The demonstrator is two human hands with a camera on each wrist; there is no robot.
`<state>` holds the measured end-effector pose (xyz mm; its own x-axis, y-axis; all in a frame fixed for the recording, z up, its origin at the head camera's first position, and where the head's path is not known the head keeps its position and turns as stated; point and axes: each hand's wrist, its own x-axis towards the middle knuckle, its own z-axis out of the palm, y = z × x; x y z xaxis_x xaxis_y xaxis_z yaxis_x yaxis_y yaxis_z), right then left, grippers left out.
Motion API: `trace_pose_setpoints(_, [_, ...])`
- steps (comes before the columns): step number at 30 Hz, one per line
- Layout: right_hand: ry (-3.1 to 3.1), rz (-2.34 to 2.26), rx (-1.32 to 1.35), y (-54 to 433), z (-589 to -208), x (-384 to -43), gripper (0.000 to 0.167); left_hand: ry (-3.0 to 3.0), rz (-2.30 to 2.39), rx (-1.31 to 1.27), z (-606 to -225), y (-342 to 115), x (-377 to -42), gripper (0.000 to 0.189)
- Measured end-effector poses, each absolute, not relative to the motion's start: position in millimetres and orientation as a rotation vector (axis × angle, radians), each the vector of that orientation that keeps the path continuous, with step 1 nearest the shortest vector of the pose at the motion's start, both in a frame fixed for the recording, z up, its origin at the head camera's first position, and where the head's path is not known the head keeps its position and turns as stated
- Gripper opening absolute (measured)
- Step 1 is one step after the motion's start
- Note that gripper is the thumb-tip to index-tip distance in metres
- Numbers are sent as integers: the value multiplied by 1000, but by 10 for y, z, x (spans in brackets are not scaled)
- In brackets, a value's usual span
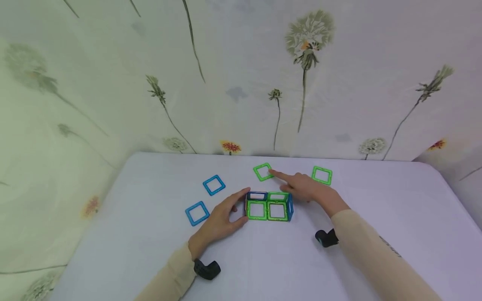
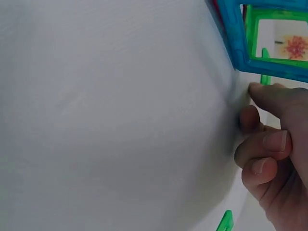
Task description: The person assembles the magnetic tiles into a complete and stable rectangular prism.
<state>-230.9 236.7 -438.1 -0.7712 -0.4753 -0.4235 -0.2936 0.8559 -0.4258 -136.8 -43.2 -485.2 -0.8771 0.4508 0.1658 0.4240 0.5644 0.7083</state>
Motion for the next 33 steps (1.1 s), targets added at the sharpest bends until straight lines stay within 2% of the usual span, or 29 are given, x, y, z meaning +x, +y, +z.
trace_pose_setpoints(11, [2575, -436, -609, 2406, -4421, -2278, 50, 2748, 1250, 764, -4841, -432, -1346, 82])
trace_pose_setpoints(19, [2779, -397, -735, 2427, -4510, -2217, 20, 2739, 1265, 775, -4851, -414, -1359, 81])
trace_pose_setpoints(33, [2908, -530, -786, 2500, -4620, -2146, 19, 2755, 1216, 781, -4848, -444, -1374, 82])
